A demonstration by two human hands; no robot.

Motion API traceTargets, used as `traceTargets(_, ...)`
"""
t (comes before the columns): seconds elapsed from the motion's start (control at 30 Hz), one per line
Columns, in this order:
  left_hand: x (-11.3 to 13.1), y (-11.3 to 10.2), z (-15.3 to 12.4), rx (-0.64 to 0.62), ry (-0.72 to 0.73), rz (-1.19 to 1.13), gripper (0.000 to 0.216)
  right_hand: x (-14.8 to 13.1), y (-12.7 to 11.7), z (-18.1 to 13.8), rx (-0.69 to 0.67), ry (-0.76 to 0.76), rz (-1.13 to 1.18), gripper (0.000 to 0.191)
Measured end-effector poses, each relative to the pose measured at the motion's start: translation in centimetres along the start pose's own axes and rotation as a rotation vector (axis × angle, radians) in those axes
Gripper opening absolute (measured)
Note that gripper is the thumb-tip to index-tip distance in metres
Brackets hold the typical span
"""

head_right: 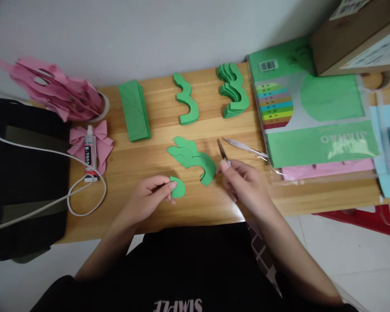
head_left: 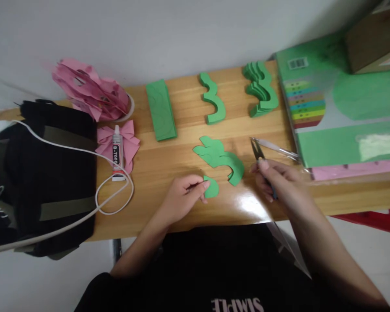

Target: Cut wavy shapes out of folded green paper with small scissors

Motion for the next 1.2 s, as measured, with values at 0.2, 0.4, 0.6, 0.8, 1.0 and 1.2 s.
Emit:
traceTargets(0.2, 0.4, 1.5, 0.8, 0.014, 0.025, -0.107, 0.030, 1.3, 4.4, -1.5, -0.195, 0.106, -0.082, 0.028)
traceTargets(0.4, 1.5, 2.6, 0.8, -0.001, 0.074, -0.106, 0.032, 0.4, 3.8, -1.6, -0.112, -0.024, -0.013, 0.022)
traceTargets(0.6, 6.4, 4.5, 2.9, 0.020, 0.306, 0.275, 0.017, 1.0, -5.2, -3.3, 0.321, -0.010, 0.066, 0.025)
traceTargets(0.8, 12.4, 15.3, 4.7, -0.093, 0.921, 1.193, 0.022, 1.6, -13.0, -7.2, 0.647, -0.122, 0.160, 0.026)
traceTargets(1.0, 11.9, 20.4, 6.4, -0.158, 1.149, 1.360, 0.026, 3.1, -15.9, -10.1, 0.826, -0.224, 0.289, 0.028)
traceTargets(1.2, 11.8, 20.3, 6.8, -0.211, 1.254, 1.446, 0.021, 3.5, -16.7, -10.7, 0.874, -0.290, 0.375, 0.023)
Point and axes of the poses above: each hand's wrist, its own z-axis towards the middle knuckle, its own y-axis out of the palm, x = y × z, the point moved 10 cm from there along z, towards the middle knuckle, and after that the axes turned 1 degree about -z, right-handed, at the moved point
